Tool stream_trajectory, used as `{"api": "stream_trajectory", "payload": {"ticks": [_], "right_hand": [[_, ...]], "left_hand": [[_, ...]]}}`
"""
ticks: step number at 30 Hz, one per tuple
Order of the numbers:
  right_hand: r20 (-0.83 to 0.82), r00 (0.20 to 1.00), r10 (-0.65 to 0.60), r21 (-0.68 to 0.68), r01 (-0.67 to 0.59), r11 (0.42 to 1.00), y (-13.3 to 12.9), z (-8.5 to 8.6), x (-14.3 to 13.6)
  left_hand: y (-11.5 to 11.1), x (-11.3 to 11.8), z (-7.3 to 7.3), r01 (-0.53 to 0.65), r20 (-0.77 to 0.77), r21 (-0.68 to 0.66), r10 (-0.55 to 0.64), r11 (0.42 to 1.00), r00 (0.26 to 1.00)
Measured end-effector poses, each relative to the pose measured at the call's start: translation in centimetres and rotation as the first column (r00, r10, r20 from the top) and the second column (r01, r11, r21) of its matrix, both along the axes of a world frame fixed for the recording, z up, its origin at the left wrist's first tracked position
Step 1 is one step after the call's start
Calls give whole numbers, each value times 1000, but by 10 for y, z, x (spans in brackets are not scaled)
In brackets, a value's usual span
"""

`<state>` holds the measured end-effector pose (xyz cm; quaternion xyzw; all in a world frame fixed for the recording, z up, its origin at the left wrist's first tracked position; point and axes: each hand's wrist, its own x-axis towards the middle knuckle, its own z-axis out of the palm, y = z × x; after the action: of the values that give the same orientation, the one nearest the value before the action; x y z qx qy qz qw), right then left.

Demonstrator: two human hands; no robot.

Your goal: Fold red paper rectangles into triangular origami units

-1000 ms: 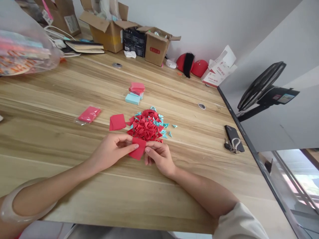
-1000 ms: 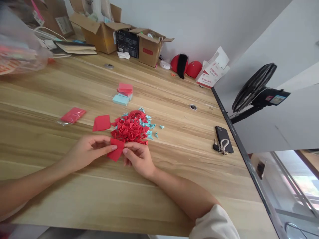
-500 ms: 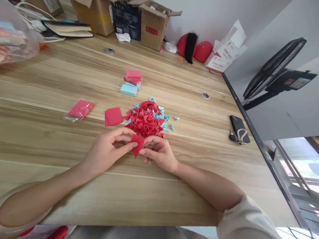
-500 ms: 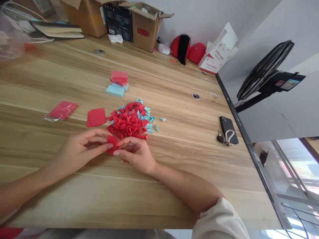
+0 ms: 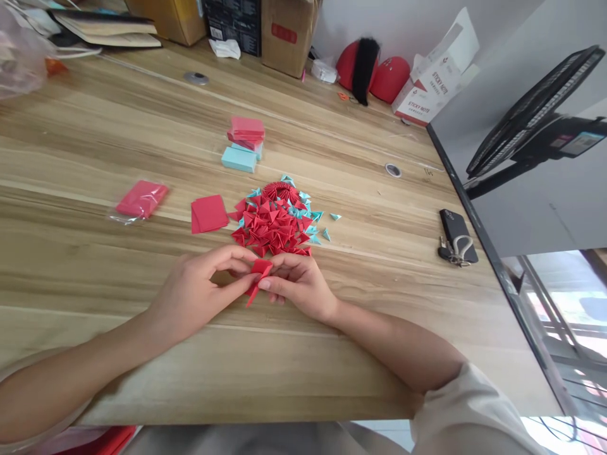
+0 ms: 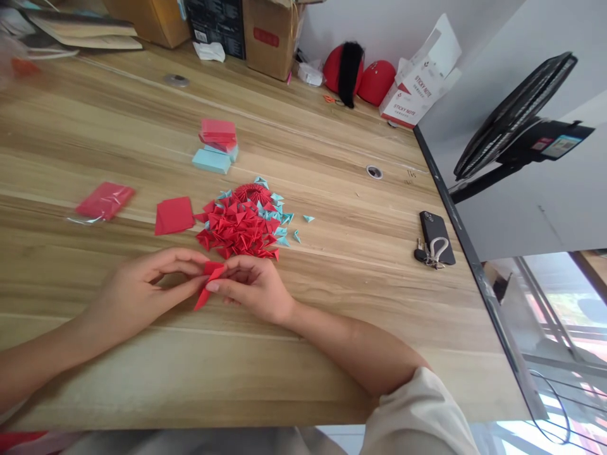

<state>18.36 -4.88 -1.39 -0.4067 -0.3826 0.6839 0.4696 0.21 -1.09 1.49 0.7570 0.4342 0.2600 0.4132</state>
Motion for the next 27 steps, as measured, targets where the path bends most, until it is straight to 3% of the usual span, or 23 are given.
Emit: {"api": "stream_trajectory", "payload": {"ticks": [11,15,22,27], "right_hand": [[-6,999,-46,-18,46,999,3,-1,4],[0,998,-68,-15,68,998,2,0,3],[-5,998,-60,-14,60,998,2,-1,4],[-39,998,-56,20,57,998,2,-4,4]], "left_hand": [[0,2,0,-108,101,-73,116,991,988],[-2,3,1,-82,99,-31,84,996,992],[-4,6,0,-105,141,-137,125,985,982],[-1,9,-1,-134,140,-127,151,983,979]]}}
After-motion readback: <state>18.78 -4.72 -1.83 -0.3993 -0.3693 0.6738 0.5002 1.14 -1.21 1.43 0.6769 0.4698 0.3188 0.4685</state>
